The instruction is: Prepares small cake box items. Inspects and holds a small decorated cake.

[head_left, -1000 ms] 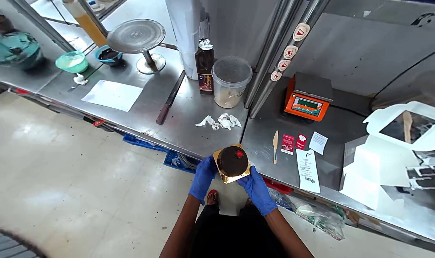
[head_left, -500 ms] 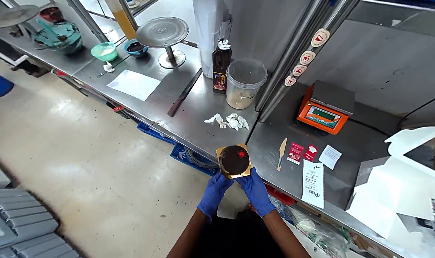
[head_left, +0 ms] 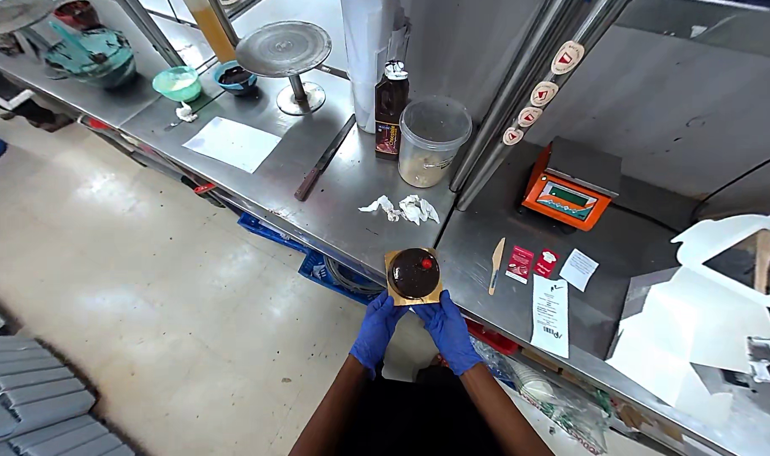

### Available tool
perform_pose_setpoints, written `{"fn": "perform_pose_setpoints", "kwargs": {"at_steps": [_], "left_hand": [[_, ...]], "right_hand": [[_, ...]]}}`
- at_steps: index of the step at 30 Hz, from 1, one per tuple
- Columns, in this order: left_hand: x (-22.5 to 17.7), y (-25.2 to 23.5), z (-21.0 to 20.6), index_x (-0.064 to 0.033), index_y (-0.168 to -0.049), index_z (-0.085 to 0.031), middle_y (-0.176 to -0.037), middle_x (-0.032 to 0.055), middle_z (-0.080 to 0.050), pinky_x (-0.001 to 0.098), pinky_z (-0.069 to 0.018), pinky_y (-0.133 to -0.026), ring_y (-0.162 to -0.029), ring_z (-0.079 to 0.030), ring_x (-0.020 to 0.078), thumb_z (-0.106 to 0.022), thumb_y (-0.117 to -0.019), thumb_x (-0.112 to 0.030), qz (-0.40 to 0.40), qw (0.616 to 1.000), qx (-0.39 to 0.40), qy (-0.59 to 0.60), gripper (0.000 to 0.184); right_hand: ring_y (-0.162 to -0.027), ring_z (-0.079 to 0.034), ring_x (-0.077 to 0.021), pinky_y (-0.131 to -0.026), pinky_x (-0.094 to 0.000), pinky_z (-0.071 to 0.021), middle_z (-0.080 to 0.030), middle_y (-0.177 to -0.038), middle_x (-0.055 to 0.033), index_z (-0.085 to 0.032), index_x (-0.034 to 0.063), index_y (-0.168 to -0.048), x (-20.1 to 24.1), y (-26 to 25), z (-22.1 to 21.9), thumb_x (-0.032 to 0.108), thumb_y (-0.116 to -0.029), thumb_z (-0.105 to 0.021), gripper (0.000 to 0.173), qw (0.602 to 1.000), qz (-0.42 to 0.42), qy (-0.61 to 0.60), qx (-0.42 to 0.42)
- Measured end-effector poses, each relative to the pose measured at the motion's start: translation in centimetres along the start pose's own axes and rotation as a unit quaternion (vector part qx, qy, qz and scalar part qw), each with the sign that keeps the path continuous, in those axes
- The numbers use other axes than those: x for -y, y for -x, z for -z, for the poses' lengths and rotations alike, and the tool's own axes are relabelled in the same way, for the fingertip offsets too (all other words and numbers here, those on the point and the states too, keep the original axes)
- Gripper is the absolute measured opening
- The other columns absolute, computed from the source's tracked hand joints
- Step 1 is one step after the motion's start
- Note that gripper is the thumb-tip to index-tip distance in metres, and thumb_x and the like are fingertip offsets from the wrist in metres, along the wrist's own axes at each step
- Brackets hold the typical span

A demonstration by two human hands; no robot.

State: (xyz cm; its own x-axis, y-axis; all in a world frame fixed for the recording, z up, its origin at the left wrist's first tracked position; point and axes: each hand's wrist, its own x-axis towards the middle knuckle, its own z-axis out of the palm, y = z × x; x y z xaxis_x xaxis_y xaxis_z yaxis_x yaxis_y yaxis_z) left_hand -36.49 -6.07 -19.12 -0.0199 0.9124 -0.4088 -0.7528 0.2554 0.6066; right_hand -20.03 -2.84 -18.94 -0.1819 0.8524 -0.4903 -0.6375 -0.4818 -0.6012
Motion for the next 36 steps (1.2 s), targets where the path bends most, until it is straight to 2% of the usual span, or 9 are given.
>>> {"fn": "perform_pose_setpoints", "kwargs": {"at_steps": [5,13,15,17,20,23,26,30,36], "left_hand": [[0.6,-0.7,0.8,0.0082,-0.141,-0.044,-0.125,0.0189,-0.066,0.0392,-0.0539,-0.103,-0.111,-0.068,0.0245,-0.033,-0.1084,-0.005,-0.007,0.999,-0.03,0.03,0.037],[0.2,-0.6,1.2,0.0086,-0.137,-0.048,-0.12,0.0181,-0.069,0.0403,-0.0553,-0.101,-0.108,-0.07,0.0246,-0.034,-0.1064,-0.003,-0.009,0.999,-0.008,0.041,0.036],[-0.1,-0.7,1.8,0.0086,-0.136,-0.05,-0.119,0.0177,-0.069,0.0399,-0.055,-0.101,-0.108,-0.07,0.0239,-0.035,-0.106,-0.003,-0.011,0.999,-0.012,0.028,0.035],[-0.8,-0.7,2.5,0.0085,-0.134,-0.051,-0.119,0.0172,-0.069,0.0401,-0.0548,-0.101,-0.108,-0.069,0.0237,-0.036,-0.106,-0.004,-0.006,1.0,-0.014,0.003,0.034],[-2.0,-0.9,3.6,0.0088,-0.133,-0.053,-0.12,0.0182,-0.069,0.0415,-0.0546,-0.101,-0.109,-0.069,0.0249,-0.038,-0.105,-0.006,0.01,0.999,0.014,-0.03,0.035],[-2.6,-1.1,4.1,0.0081,-0.131,-0.055,-0.116,0.017,-0.07,0.0419,-0.0553,-0.1,-0.107,-0.07,0.0244,-0.037,-0.1063,-0.005,0.029,0.998,0.022,-0.046,0.033],[-3.2,-1.4,4.2,0.0074,-0.129,-0.057,-0.115,0.0162,-0.071,0.0423,-0.0553,-0.1,-0.106,-0.07,0.0241,-0.037,-0.1055,-0.005,0.023,0.998,0.034,-0.048,0.033],[-3.9,-1.7,4.3,0.007,-0.128,-0.057,-0.115,0.016,-0.071,0.0427,-0.0554,-0.1,-0.106,-0.07,0.0239,-0.037,-0.1048,-0.007,0.019,0.997,0.052,-0.059,0.034],[-4.5,-2.2,4.3,0.0074,-0.129,-0.057,-0.116,0.017,-0.07,0.0423,-0.0548,-0.1,-0.106,-0.07,0.024,-0.035,-0.1061,-0.007,0.028,0.995,0.054,-0.084,0.035]], "right_hand": [[-0.101,-0.074,-0.0302,-0.091,-0.0412,-0.0615,-0.07,-0.117,-0.0215,-0.042,-0.0023,-0.14,-1.2,0.3,0.4,0.031,-0.1135,-0.024,0.046,1.0,-0.009,0.023,-0.015],[-0.099,-0.073,-0.0309,-0.087,-0.0431,-0.0614,-0.069,-0.116,-0.0223,-0.045,-0.002,-0.14,-0.5,0.4,0.0,0.031,-0.1136,-0.022,0.048,0.998,-0.021,0.026,-0.052],[-0.11,-0.069,-0.0298,-0.092,-0.0444,-0.0589,-0.064,-0.128,-0.0206,-0.043,0.0,-0.146,-0.2,-0.1,0.2,0.031,-0.1133,-0.021,0.05,0.998,-0.006,0.033,-0.044],[-0.121,-0.062,-0.0226,-0.099,-0.0407,-0.0529,-0.061,-0.136,-0.0137,-0.045,0.0042,-0.147,0.5,-0.9,0.5,0.034,-0.1129,-0.019,0.052,0.997,0.005,0.058,-0.045],[-0.112,-0.066,-0.0176,-0.095,-0.0357,-0.0541,-0.068,-0.122,-0.009,-0.053,0.0055,-0.137,1.7,-2.4,0.5,0.036,-0.1127,-0.022,0.05,0.996,0.004,0.083,-0.032],[-0.098,-0.07,-0.0184,-0.088,-0.0355,-0.0584,-0.071,-0.105,-0.0105,-0.06,0.0037,-0.122,2.4,-3.2,-0.1,0.033,-0.1128,-0.028,0.044,0.996,-0.018,0.087,-0.006],[-0.098,-0.07,-0.02,-0.088,-0.0353,-0.0587,-0.071,-0.105,-0.0125,-0.06,0.0021,-0.122,2.4,-3.6,-0.7,0.031,-0.1128,-0.031,0.042,0.995,-0.019,0.098,0.005],[-0.106,-0.068,-0.0211,-0.093,-0.0369,-0.0568,-0.069,-0.115,-0.0133,-0.056,0.0022,-0.131,2.8,-3.6,-1.4,0.036,-0.1127,-0.029,0.047,0.995,-0.036,0.088,-0.007],[-0.094,-0.071,-0.022,-0.083,-0.037,-0.0599,-0.071,-0.105,-0.0143,-0.059,0.0016,-0.126,3.4,-3.4,-1.5,0.04,-0.1124,-0.028,0.051,0.985,-0.057,0.162,-0.013]]}}
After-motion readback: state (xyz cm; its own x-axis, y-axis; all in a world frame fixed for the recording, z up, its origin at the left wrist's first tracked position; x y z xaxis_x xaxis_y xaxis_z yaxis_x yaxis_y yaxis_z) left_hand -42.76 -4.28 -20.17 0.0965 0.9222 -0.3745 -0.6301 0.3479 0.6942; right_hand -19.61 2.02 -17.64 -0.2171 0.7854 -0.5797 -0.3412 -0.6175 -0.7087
